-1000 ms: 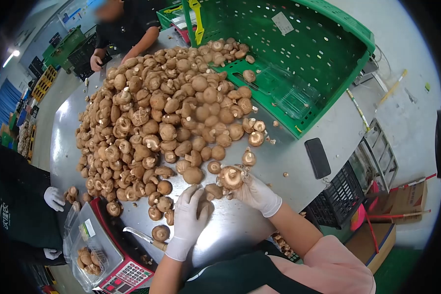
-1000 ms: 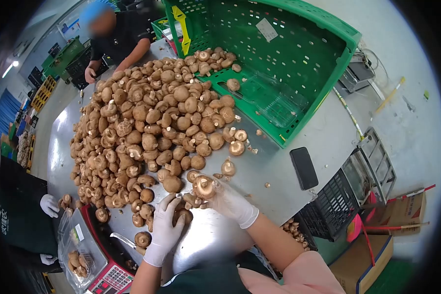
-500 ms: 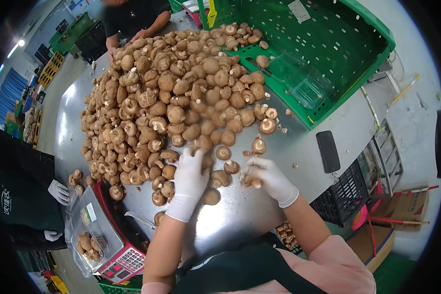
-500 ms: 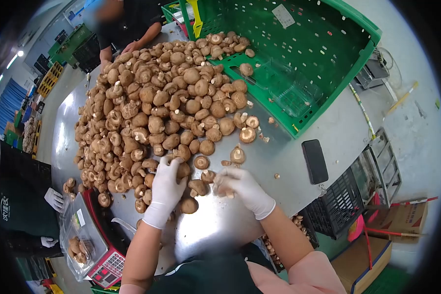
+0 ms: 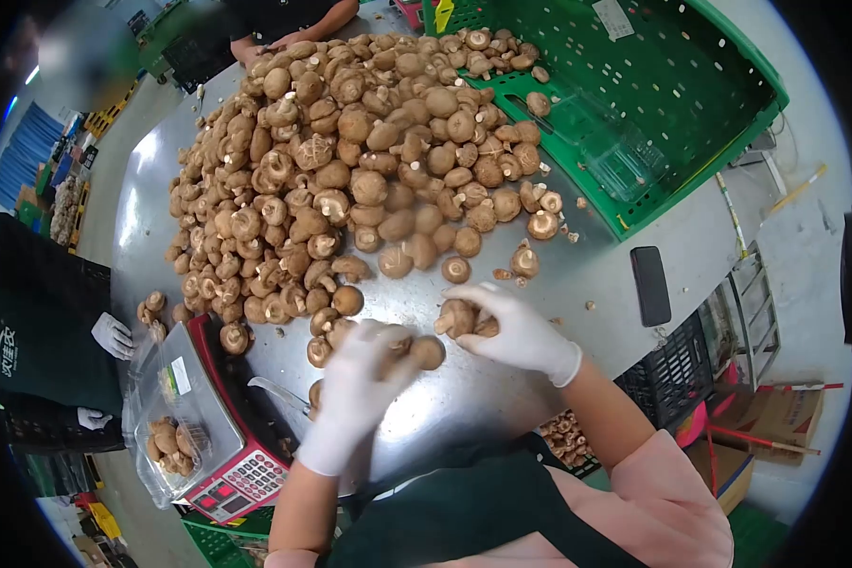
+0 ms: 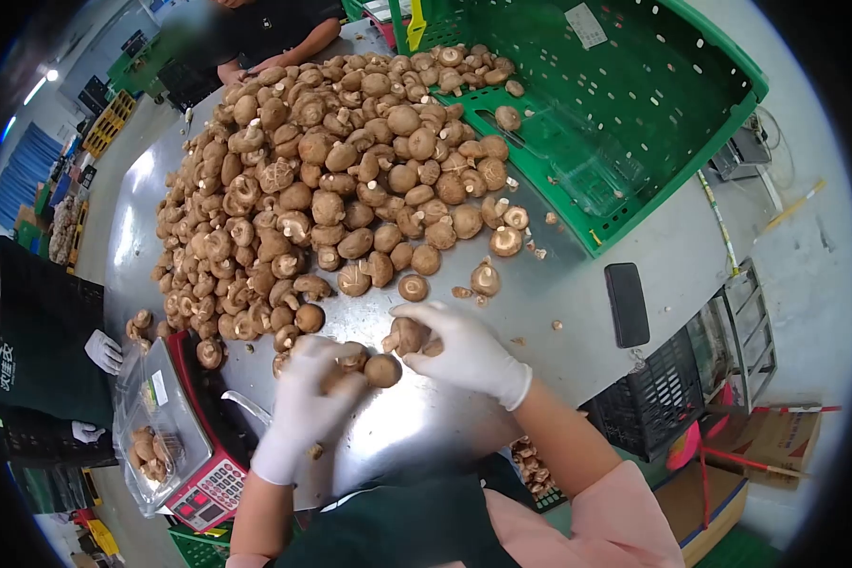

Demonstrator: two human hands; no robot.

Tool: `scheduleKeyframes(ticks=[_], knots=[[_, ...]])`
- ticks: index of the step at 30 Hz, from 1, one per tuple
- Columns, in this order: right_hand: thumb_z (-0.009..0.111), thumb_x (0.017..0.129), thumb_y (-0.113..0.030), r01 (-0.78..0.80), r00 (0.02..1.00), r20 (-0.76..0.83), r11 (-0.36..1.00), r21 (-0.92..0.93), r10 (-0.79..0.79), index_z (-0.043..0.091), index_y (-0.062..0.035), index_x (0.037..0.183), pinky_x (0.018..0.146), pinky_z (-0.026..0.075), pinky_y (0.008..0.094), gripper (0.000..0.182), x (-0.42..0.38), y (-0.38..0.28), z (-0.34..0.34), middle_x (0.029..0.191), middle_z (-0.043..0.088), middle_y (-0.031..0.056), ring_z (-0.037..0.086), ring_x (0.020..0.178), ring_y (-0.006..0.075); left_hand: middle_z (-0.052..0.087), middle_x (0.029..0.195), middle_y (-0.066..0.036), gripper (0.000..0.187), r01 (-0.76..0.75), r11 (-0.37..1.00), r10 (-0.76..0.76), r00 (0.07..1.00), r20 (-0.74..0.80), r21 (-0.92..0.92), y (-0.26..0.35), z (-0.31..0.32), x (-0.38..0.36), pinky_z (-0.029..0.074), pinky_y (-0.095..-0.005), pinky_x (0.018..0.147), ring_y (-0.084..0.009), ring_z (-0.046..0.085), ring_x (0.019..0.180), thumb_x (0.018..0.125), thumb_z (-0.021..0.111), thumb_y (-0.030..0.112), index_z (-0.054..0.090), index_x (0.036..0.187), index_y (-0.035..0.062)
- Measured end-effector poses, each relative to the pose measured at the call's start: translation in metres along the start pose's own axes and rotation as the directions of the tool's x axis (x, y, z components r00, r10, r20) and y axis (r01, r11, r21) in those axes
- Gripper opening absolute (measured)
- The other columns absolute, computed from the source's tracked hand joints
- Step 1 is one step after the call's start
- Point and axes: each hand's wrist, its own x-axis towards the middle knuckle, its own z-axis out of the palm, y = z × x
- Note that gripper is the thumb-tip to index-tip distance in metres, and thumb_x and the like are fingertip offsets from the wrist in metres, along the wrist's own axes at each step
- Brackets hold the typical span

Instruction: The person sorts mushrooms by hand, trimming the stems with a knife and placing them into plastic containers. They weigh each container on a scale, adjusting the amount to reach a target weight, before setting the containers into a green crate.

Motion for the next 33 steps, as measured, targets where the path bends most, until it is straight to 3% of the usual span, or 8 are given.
scheduleKeyframes(ticks=[4,7,11,20,24,28,30,33], knots=[[0.058,0.102,-0.026,-0.423,0.902,0.266,0.572,0.703,0.341,0.055,-0.0015,0.139,0.087,0.052,0.0286,0.045,-0.012,-0.017,-0.015,0.118,0.065,0.0067,0.061,0.109,0.0137,0.066,0.105,-0.013,0.028,-0.244,0.668,0.02,0.95,0.311,0.703,0.007,0.059,0.003,0.054,-0.0405,0.076,-0.0316,0.065,0.096,0.082,0.07,0.019,0.069,0.108,0.0107],[0.044,0.108,-0.04,-0.386,0.916,0.299,0.379,0.841,0.269,0.057,0.0019,0.132,0.083,0.053,0.0252,0.05,-0.027,0.005,-0.007,0.114,0.065,0.0062,0.063,0.098,0.0123,0.065,0.116,-0.01,0.038,-0.006,1.0,0.007,0.985,0.175,-0.01,-0.003,0.037,0.0,0.052,-0.0298,0.073,-0.0201,0.064,0.093,0.087,0.071,0.021,0.065,0.122,0.0089],[0.04,0.108,-0.048,-0.392,0.907,0.337,0.215,0.894,0.251,0.059,0.0018,0.127,0.079,0.054,0.0247,0.056,-0.026,-0.014,0.015,0.107,0.067,0.0061,0.064,0.088,0.011,0.064,0.123,-0.009,0.065,0.349,0.363,-0.15,0.937,0.315,-0.864,-0.023,-0.002,-0.033,0.05,-0.022,0.071,-0.0155,0.062,0.09,0.086,0.077,0.045,0.057,0.134,0.0052],[0.044,0.107,-0.043,-0.572,0.745,0.659,0.411,0.71,-0.102,0.061,0.0017,0.125,0.068,0.054,0.0235,0.051,0.033,-0.064,0.089,0.102,0.07,0.0093,0.067,0.082,0.0127,0.06,0.117,-0.009,0.074,0.185,-0.077,-0.372,0.906,0.2,-0.98,-0.043,-0.035,-0.128,0.047,-0.0279,0.077,-0.0172,0.059,0.096,0.089,0.068,0.059,0.05,0.134,0.0026],[0.052,0.105,-0.032,-0.471,0.743,0.649,0.56,0.681,-0.164,0.051,0.0006,0.136,0.063,0.053,0.0225,0.045,0.069,-0.127,0.102,0.11,0.069,0.0134,0.067,0.083,0.0125,0.062,0.111,-0.009,0.063,0.13,0.155,-0.459,0.887,0.045,-0.979,-0.029,-0.086,-0.166,0.049,-0.033,0.086,-0.0206,0.061,0.097,0.091,0.07,0.051,0.055,0.125,0.001],[0.074,0.092,-0.032,0.028,0.799,0.522,0.885,0.464,-0.3,0.053,-0.0024,0.127,0.075,0.056,0.0301,0.05,0.123,-0.183,0.153,0.111,0.069,0.0128,0.067,0.086,0.0164,0.066,0.105,-0.01,0.048,0.312,0.922,-0.384,0.683,-0.621,-0.228,-0.024,-0.181,-0.209,0.052,-0.0333,0.091,-0.0209,0.065,0.1,0.076,0.081,0.016,0.058,0.114,0.0016],[0.078,0.084,-0.031,0.24,0.783,0.502,0.924,0.299,-0.366,0.058,-0.0036,0.114,0.082,0.056,0.0353,0.045,0.143,-0.234,0.17,0.105,0.07,0.0167,0.071,0.092,0.029,0.067,0.104,-0.009,0.051,0.56,0.829,-0.38,0.554,-0.74,-0.007,-0.02,-0.221,-0.212,0.053,-0.0339,0.087,-0.0207,0.067,0.098,0.067,0.083,-0.002,0.059,0.112,0.0017],[0.077,0.081,-0.028,0.634,0.676,0.436,0.77,0.066,-0.594,0.061,-0.0057,0.114,0.082,0.056,0.0403,0.043,0.164,-0.267,0.224,0.106,0.067,0.0171,0.069,0.095,0.0353,0.066,0.103,-0.012,0.055,0.627,0.64,-0.269,0.724,-0.635,0.444,-0.047,-0.254,-0.226,0.054,-0.0363,0.086,-0.0279,0.067,0.097,0.066,0.087,0.011,0.063,0.116,0.0046]])
